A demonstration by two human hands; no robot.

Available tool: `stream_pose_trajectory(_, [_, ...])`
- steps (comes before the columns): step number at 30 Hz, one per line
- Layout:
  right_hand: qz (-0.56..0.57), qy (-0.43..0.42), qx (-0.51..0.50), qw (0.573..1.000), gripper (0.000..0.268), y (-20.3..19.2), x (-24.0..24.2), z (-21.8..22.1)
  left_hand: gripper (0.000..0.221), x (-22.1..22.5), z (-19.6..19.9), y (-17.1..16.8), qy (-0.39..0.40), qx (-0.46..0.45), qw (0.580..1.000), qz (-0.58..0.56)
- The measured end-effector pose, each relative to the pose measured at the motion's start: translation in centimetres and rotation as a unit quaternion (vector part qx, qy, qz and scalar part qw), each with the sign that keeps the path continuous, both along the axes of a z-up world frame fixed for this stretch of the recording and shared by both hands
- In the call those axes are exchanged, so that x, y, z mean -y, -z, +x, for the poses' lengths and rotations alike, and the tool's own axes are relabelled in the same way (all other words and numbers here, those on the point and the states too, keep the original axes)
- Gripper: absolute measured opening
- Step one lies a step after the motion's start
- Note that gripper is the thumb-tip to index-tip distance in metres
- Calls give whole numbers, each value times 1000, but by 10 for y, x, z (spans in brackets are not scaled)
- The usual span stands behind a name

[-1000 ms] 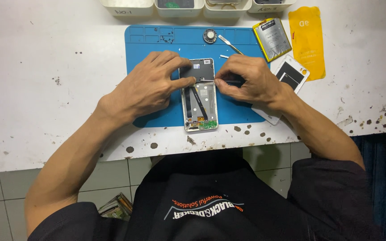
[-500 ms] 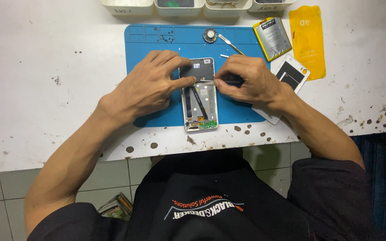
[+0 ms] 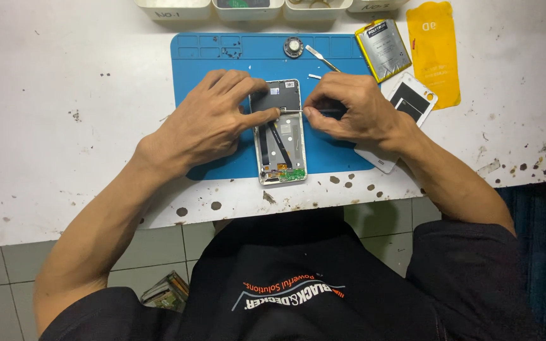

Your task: Repairing a mobile phone by manipulating internal components and using a small tool on a repair mat

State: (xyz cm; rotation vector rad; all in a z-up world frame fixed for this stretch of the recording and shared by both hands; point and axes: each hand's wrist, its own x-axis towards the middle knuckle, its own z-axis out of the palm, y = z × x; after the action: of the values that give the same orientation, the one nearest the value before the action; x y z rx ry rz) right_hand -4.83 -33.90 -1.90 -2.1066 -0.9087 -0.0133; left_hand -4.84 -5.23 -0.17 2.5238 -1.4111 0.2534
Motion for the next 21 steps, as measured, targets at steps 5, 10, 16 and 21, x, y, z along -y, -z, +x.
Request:
stream_pose_trajectory(5, [7, 0, 0, 1000, 8, -4, -5, -1, 53, 0, 1, -1, 4, -5, 1000, -6])
stream_pose_trajectory(10, [12, -4, -2, 1000, 7, 0, -4, -1, 53, 0, 1, 2, -1, -6, 1000, -7])
stream_pose_trajectory(16, [8, -5, -13, 1000, 7, -2, -6, -1, 53, -1, 2, 4, 4, -6, 1000, -2])
stream_pose_trajectory(21, [2, -6, -2, 1000, 6, -2, -6, -2, 55, -2, 2, 8, -1, 11, 1000, 11])
